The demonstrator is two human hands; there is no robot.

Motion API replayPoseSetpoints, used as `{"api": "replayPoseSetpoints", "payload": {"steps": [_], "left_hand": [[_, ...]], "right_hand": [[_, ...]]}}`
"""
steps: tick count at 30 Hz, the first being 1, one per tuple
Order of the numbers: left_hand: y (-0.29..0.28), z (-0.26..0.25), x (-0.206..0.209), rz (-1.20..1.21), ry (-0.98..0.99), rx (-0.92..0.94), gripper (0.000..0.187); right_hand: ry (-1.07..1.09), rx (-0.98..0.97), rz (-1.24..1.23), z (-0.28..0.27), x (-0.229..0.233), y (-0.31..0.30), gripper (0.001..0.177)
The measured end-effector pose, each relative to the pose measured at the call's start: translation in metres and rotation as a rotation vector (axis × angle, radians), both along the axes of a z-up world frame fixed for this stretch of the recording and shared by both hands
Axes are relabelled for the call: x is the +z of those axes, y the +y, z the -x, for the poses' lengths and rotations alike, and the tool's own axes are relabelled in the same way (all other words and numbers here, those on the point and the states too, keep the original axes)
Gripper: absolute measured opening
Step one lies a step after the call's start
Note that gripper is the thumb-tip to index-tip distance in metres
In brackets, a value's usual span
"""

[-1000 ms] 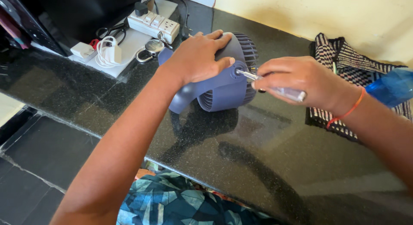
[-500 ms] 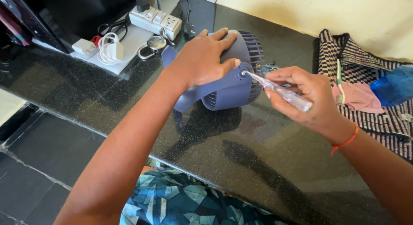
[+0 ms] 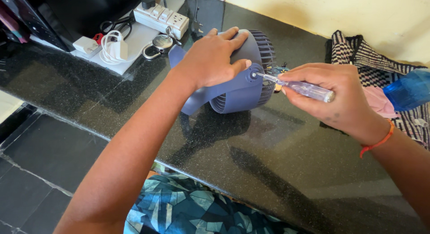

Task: The person uses a screwdriver to loosen and remove screws from the back of a small blue fan. They rotate the fan to access different screws and continue unscrewing until the rear cover is detached.

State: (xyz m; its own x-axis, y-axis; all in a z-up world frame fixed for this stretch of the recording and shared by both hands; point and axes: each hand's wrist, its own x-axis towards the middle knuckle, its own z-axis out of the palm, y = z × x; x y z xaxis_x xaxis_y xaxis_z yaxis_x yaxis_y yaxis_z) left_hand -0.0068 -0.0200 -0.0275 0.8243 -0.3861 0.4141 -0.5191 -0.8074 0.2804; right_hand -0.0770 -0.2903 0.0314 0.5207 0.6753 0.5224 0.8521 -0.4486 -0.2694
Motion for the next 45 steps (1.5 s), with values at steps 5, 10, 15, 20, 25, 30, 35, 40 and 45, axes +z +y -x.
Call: {"api": "replayPoseSetpoints", "payload": {"steps": [5,10,15,20,25,30,35,40,45], "left_hand": [[0.000,-0.001,0.000,0.011,0.005,-0.001,0.074],[0.000,0.000,0.000,0.008,0.002,-0.005,0.073],[0.000,0.000,0.000,0.011,-0.017,-0.016,0.073],[0.001,-0.001,0.000,0.013,-0.019,-0.014,0.072],[0.001,-0.001,-0.001,0.009,-0.021,-0.018,0.072],[0.001,-0.002,-0.001,0.002,-0.005,-0.009,0.072],[-0.002,-0.001,-0.001,-0.007,0.013,0.022,0.073],[-0.009,0.003,-0.001,0.004,0.035,0.067,0.074],[-0.009,0.001,-0.002,0.019,0.025,0.075,0.074]], "right_hand": [[0.020,0.013,0.023,0.001,0.004,0.004,0.026],[0.039,0.021,0.066,0.001,0.009,0.005,0.028],[0.055,0.029,0.102,-0.001,0.014,0.004,0.028],[-0.010,0.031,0.094,-0.002,0.008,0.000,0.029],[0.373,0.038,-0.030,-0.008,0.000,-0.005,0.031],[0.910,0.047,-0.245,-0.006,0.007,-0.019,0.038],[0.792,-0.077,-0.185,-0.018,-0.030,-0.017,0.036],[0.370,-0.320,0.177,-0.004,-0.026,-0.009,0.046],[0.084,-0.178,0.174,0.010,-0.009,0.003,0.037]]}}
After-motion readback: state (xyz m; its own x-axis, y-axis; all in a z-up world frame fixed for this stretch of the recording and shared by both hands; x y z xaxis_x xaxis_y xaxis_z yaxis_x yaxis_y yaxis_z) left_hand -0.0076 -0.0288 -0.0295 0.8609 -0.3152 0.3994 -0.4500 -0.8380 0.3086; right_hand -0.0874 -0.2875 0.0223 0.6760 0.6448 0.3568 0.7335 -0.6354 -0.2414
